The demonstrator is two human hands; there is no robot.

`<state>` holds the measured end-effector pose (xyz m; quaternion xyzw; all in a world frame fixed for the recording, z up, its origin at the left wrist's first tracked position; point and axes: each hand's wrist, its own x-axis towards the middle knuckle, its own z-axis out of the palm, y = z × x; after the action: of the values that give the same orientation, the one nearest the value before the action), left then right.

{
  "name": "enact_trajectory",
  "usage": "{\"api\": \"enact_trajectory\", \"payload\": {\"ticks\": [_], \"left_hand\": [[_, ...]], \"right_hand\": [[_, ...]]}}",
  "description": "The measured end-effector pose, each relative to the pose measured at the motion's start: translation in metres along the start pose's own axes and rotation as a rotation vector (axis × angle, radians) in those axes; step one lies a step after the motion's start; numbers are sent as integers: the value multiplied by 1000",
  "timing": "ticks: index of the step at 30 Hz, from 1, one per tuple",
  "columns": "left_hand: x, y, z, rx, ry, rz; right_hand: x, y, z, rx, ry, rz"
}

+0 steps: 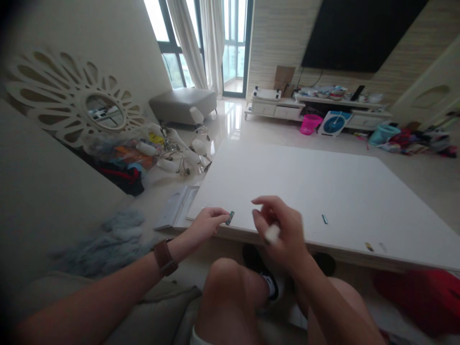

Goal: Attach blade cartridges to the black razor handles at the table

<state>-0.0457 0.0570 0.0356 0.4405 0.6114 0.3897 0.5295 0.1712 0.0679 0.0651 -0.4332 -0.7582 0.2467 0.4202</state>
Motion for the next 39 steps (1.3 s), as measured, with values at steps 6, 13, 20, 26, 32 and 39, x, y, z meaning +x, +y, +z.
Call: {"api": "enact_trajectory", "payload": {"ticks": [6,13,20,26,32,39], "left_hand": [[-1,1,-1,28,-65,49],[-2,4,-2,126,-122,153],[-1,2,-2,69,-69,60],[-1,-1,-3,-154,-246,-114],[-2,-1,-2,-259,-158,-184],[2,-6,-2,-239,-71,-144]], "right_hand": [[6,24,41,118,-261,248],[0,25,57,226,-254,184],[-6,28,56,149,-192,56],[-12,35,52,-65,-288,-153],[-12,35,53,-154,-357,-219],[-8,31,47,-180,-258,40]]}}
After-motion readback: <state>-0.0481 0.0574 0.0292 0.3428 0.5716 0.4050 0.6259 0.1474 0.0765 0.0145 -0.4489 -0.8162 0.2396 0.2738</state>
